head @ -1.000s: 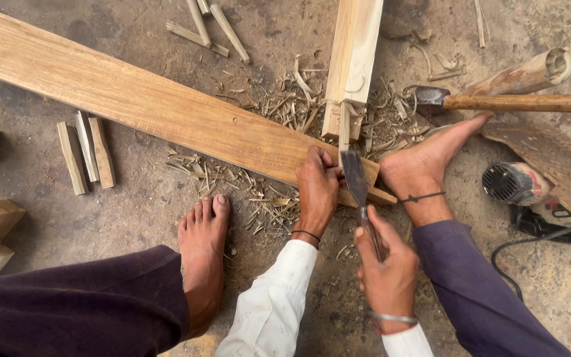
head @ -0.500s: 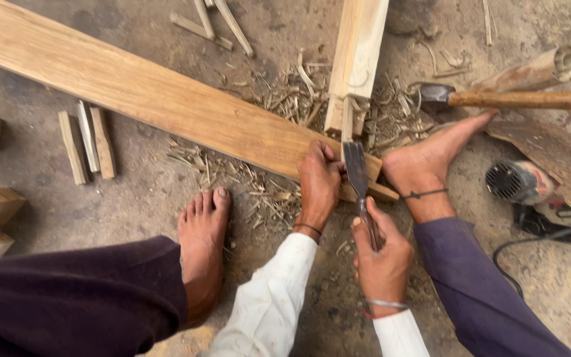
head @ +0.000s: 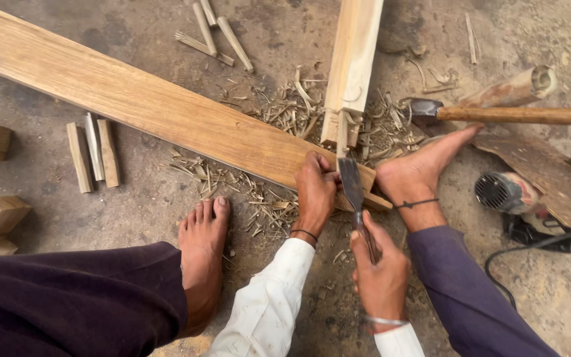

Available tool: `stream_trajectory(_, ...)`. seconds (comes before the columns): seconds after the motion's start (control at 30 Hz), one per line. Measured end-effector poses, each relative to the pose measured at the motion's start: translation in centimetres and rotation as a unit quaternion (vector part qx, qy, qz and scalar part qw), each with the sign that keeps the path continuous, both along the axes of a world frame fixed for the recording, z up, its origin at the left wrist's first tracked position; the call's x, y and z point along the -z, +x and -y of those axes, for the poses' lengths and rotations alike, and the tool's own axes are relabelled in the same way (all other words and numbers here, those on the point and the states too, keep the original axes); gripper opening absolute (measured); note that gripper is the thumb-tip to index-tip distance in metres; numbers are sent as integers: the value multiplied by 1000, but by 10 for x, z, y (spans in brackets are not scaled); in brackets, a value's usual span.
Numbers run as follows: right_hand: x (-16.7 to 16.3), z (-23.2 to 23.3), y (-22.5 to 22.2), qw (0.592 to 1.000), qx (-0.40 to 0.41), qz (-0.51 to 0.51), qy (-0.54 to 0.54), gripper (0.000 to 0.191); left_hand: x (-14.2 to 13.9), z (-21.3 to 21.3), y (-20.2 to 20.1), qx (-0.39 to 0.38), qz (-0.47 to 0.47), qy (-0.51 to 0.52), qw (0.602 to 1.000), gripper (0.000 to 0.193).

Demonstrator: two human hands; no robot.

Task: The person works on the floor of a woodworking shop, holding a long wooden rail against a cross member and using a chisel to pare and shape a tenon at the end of the rail. They reposition the rail, tap and lever the chisel with a wooden mallet, and repeatedly trim the joint surfaces while bracing the work with their foot.

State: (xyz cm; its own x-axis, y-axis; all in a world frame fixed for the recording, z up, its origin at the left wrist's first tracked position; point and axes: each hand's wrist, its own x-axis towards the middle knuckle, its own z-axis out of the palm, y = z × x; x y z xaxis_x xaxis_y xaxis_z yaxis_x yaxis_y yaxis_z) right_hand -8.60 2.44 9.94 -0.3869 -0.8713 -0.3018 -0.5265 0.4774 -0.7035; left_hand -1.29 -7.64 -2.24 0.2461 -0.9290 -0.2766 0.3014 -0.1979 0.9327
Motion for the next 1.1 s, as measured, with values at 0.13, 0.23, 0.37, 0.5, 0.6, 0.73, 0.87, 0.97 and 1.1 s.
stream_trajectory(0.13,13,19,2,990,-62,-18,-126,40,-2,1,2,-6,-12,5,1000,21)
stream_trajectory(0.23,18,22,0,995,-35,4,-89,39,-3,1,2,10,-41,6,999,20)
stream_trajectory(0.37,11,9,-5,999,-16,14,-28,43,-2,1,3,11,-5,20,1000,21)
stream_trajectory(0.5,3,8,-2,998,-38,4,-41,43,-1,2,6,10,18,-6,1000,23)
stream_trajectory(0.6,0,12,3,999,-8,36,-30,44,-1,4,6,9,-37,-2,999,22)
stream_trajectory(0.73,-3,10,5,1000,-22,13,-14,45,-3,6,5,14,-8,19,1000,23)
stream_trajectory(0.87,-4,2,2,1000,-15,18,-18,44,-5,4,7,22,-24,23,999,22)
stream_trajectory(0.97,-3,0,0,1000,-19,-6,-8,45,-6,5,9,22,-21,7,1000,20)
stream_trajectory(1.1,-1,-2,0,999,-20,-23,-23,45,-4,5,9,18,19,26,999,22)
